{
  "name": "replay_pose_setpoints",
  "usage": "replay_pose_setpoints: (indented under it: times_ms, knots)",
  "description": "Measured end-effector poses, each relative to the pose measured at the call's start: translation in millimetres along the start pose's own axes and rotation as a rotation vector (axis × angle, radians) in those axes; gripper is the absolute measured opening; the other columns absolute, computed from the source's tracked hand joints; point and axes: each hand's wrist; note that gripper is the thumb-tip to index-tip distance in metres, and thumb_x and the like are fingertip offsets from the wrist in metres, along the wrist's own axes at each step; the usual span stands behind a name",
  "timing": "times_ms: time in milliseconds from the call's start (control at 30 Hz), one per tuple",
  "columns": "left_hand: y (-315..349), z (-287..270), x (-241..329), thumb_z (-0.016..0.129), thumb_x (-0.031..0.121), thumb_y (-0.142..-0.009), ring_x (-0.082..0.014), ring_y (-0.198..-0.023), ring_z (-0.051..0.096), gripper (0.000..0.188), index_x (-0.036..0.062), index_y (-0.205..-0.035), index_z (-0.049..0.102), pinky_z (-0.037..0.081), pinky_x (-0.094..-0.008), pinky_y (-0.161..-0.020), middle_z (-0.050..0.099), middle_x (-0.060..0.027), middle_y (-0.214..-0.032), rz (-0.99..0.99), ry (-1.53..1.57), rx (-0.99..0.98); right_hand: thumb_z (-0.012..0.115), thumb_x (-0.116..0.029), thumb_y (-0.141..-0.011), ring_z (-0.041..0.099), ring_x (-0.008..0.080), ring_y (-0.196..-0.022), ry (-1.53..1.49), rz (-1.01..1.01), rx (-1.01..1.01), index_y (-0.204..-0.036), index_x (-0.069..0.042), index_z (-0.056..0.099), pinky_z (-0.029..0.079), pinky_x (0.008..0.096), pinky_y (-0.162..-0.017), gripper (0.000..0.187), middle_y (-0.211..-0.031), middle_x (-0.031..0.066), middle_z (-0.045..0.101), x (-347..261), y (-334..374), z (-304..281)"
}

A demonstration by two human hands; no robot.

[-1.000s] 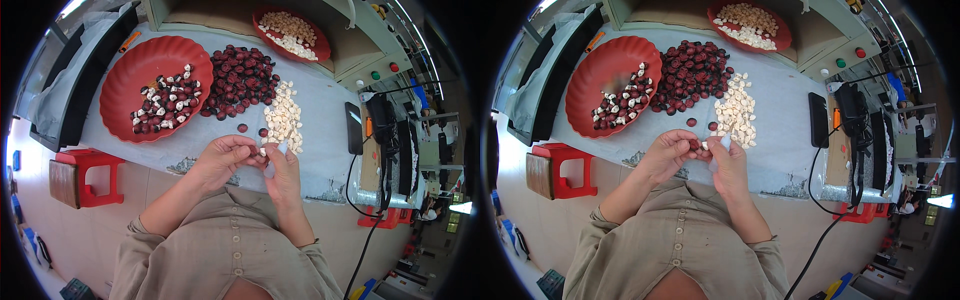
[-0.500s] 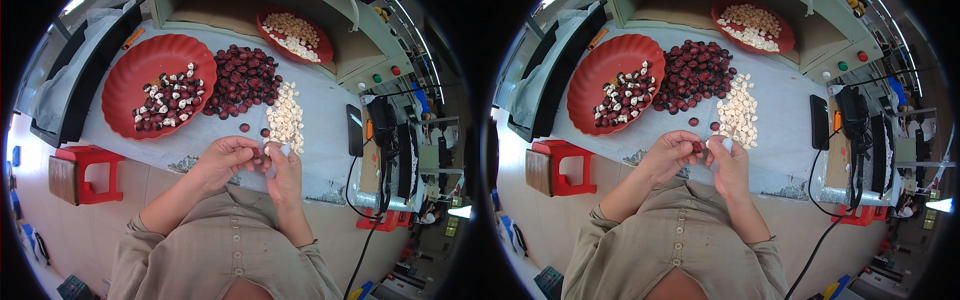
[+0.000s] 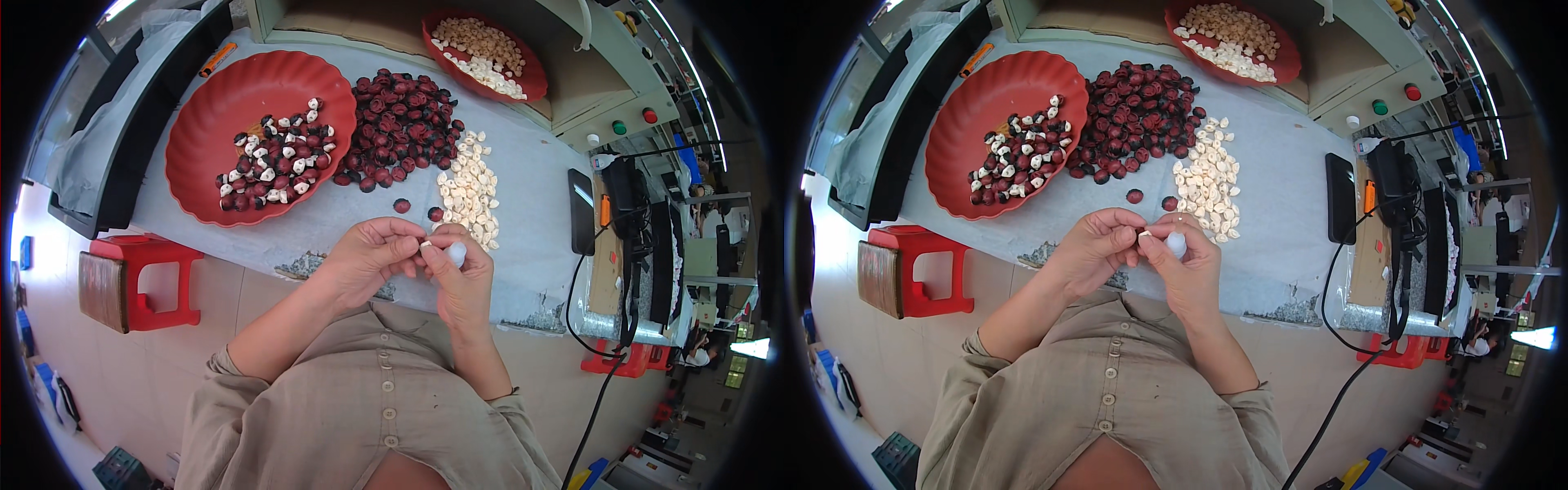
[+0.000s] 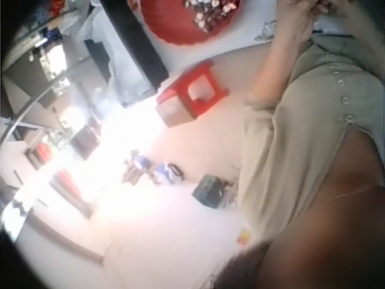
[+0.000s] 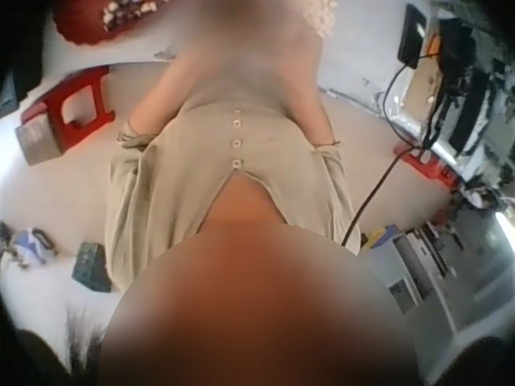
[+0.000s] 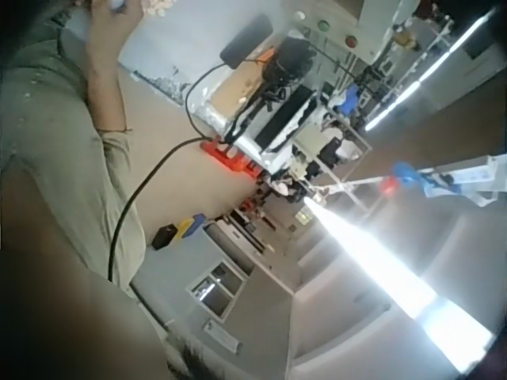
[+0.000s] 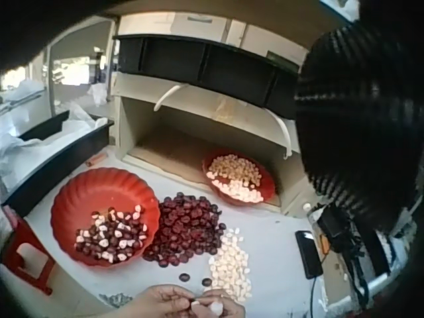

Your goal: Applying glue to red plastic components and attaching white circular parts to assemble decorative items.

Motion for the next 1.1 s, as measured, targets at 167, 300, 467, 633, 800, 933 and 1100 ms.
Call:
replay_pose_setpoints:
  times_ms: [167,300,467,633,800,933,1100]
  knots:
    - [0.4,0.2,-0.9,0.057,0.007,-0.077,-0.0143,-0.063,0.055,0.015,0.0007,-0.091,0.055,0.047,-0.0241,-0.060,0.058,-0.0080,-0.079,0.009,0.002,0.014,0.063,0.005,-0.067,0.046,0.0101,-0.080,-0.039,-0.026,0.000,-0.079,0.000,0.058,0.039,0.0198,-0.068,0.014,-0.085,0.0042,0.048,3.9,-0.3,1.3]
    - [0.9,1.2,-2.0,0.056,0.008,-0.078,-0.0141,-0.063,0.055,0.015,0.0005,-0.091,0.055,0.047,-0.0237,-0.060,0.058,-0.0078,-0.080,0.028,-0.019,0.053,0.064,0.005,-0.066,0.046,0.0097,-0.080,0.141,-0.102,-0.012,-0.078,0.000,0.058,0.039,0.0190,-0.067,0.014,-0.085,0.0037,0.048,6.8,-3.4,-4.3]
    - [-0.1,2.1,-0.1,0.054,0.010,-0.080,-0.0139,-0.066,0.055,0.017,0.0013,-0.094,0.053,0.046,-0.0222,-0.058,0.058,-0.0092,-0.082,0.001,-0.012,0.090,0.066,-0.004,-0.068,0.049,0.0104,-0.068,-0.133,0.085,0.008,-0.088,-0.001,0.055,0.041,0.0203,-0.058,0.023,-0.083,0.0039,0.050,-5.4,1.6,-4.1]
    - [-1.5,5.5,-1.0,0.054,0.009,-0.080,-0.0115,-0.065,0.053,0.017,0.0017,-0.095,0.053,0.044,-0.0196,-0.056,0.058,-0.0102,-0.083,0.050,-0.082,0.103,0.062,-0.007,-0.073,0.047,0.0121,-0.059,-0.202,0.050,0.104,-0.087,0.000,0.053,0.039,0.0239,-0.053,0.018,-0.078,0.0051,0.050,-5.8,1.9,-23.1]
    - [0.6,2.2,-6.4,0.054,0.007,-0.079,-0.0092,-0.062,0.052,0.016,0.0021,-0.094,0.052,0.041,-0.0174,-0.054,0.058,-0.0111,-0.085,0.089,-0.156,0.073,0.058,-0.006,-0.074,0.047,0.0127,-0.058,-0.230,-0.016,0.114,-0.083,0.000,0.053,0.038,0.0249,-0.053,0.012,-0.077,0.0055,0.049,-8.3,4.6,-38.7]
    - [2.1,-0.6,-6.9,0.055,0.007,-0.078,-0.0092,-0.062,0.052,0.016,0.0020,-0.093,0.052,0.042,-0.0186,-0.052,0.058,-0.0114,-0.086,0.087,-0.184,0.051,0.059,-0.006,-0.073,0.046,0.0124,-0.057,-0.254,-0.044,0.143,-0.081,-0.001,0.054,0.038,0.0261,-0.052,0.011,-0.077,0.0048,0.049,-2.3,8.1,-55.3]
    - [-0.8,-0.8,-5.4,0.055,0.008,-0.079,-0.0097,-0.061,0.053,0.016,0.0021,-0.093,0.052,0.044,-0.0196,-0.053,0.058,-0.0111,-0.085,0.071,-0.190,0.040,0.060,-0.004,-0.071,0.047,0.0123,-0.057,-0.283,-0.091,0.054,-0.080,-0.001,0.054,0.038,0.0253,-0.050,0.012,-0.076,0.0051,0.047,3.4,10.3,-60.8]
Point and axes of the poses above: each hand's wrist, its own y-axis away from the middle knuckle, its own z-axis out of the palm, x = y × z
